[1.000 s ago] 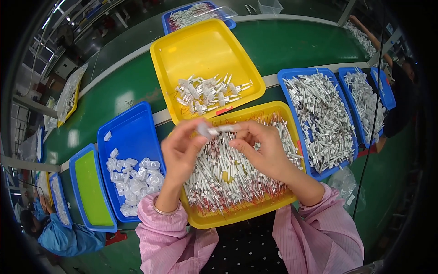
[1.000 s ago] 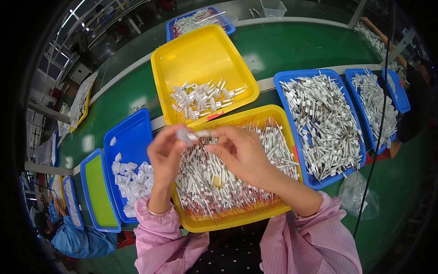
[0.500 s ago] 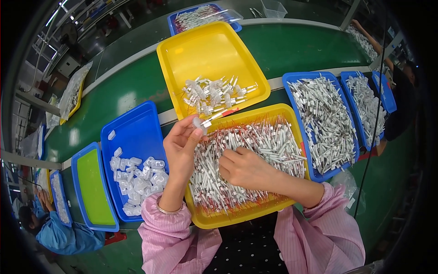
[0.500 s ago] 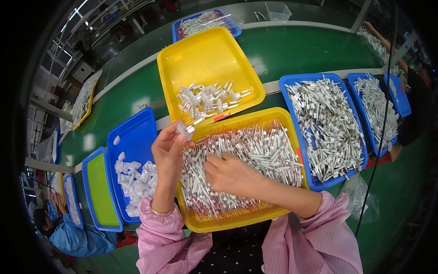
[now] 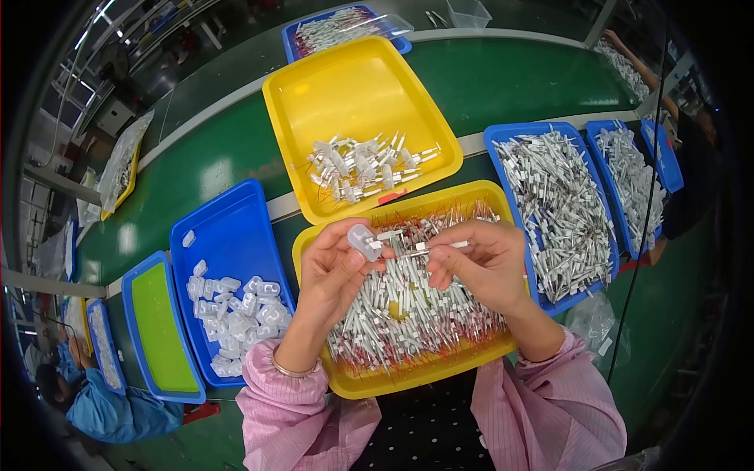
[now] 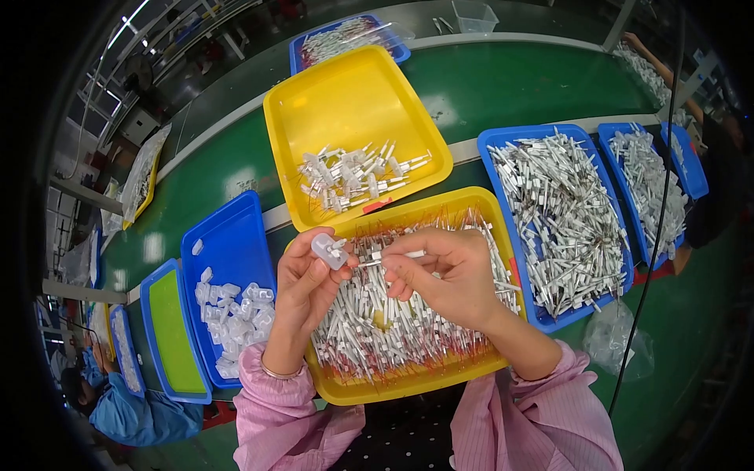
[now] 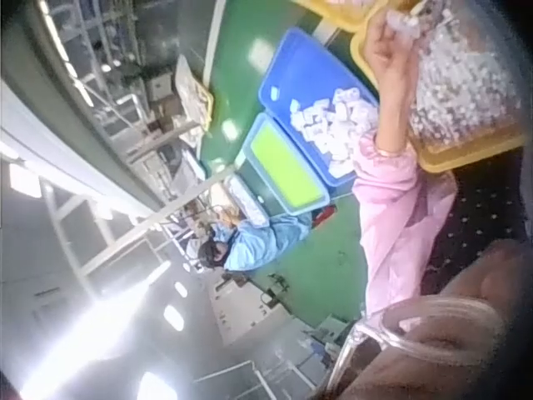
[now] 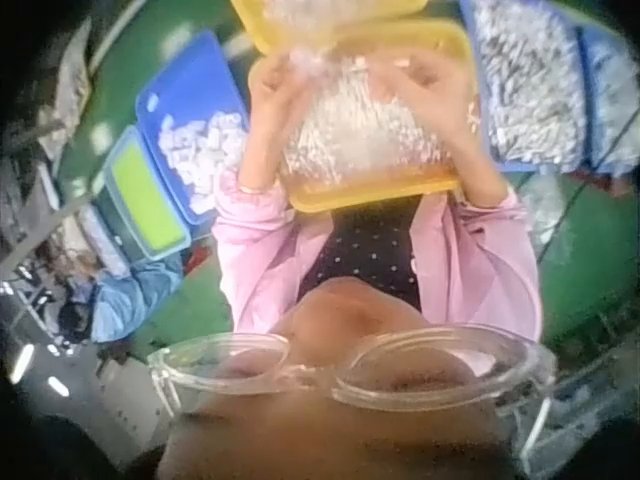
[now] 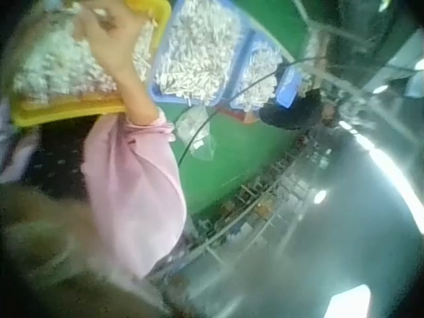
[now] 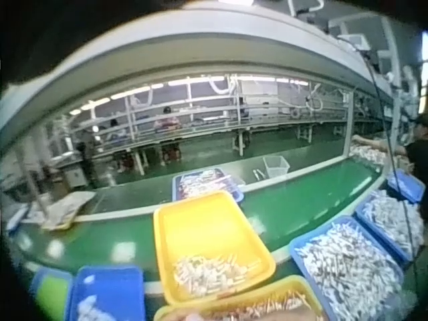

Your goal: The person assembles small plastic connectors and metal components by hand at an industrial workstation.

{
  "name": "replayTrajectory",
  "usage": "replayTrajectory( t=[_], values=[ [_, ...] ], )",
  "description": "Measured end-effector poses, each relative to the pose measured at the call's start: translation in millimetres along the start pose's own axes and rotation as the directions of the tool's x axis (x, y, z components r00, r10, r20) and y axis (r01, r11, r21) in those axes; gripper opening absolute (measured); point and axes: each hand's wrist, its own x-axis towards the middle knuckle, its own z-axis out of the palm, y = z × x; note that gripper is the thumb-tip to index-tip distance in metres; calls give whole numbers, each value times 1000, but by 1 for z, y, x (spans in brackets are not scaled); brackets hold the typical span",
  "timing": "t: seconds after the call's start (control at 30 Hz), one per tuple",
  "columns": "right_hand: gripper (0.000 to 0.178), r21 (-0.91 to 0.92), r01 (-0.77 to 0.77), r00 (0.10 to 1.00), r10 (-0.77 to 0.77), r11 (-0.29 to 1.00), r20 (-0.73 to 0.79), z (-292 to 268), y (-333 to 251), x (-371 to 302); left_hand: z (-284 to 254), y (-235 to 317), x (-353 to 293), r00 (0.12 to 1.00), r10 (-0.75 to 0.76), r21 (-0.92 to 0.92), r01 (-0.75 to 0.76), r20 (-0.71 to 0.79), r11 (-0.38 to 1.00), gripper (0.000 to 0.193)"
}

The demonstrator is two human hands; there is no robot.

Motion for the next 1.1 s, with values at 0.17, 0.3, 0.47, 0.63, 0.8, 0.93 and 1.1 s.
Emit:
replayTrajectory(
  t=[0.17, 0.3, 0.47, 0.63, 0.8, 0.93, 1.1],
  values=[
    [8, -13, 25, 998, -26, 1000, -66, 2, 2, 1, 2, -1, 1, 1000, -3, 15, 3, 11, 1000, 36],
    [7, -181, 134, 988, -145, 974, -51, 2, 4, 2, 3, 0, 1, 1000, 7, 17, -8, 18, 1000, 36],
    [8, -377, 256, 961, -277, 890, -1, 6, 2, -1, 4, -2, 1, 995, 92, 146, -97, 43, 985, 36],
    [10, -433, 286, 952, -306, 855, 24, 13, 0, -5, 2, -3, 1, 989, 134, 245, -143, 54, 959, 35],
    [12, -1, 1, 998, -1, 1000, -69, 12, 3, -5, 3, -5, 1, 991, 130, 173, -135, 37, 976, 35],
    [11, -118, -33, 996, 22, 992, -90, 10, 2, -5, 4, -3, 0, 994, 105, 131, -105, 9, 986, 34],
    [12, -363, 109, 984, -152, 925, -92, 13, 2, -7, 3, -5, 0, 994, 107, 157, -109, 19, 982, 33]
  ],
)
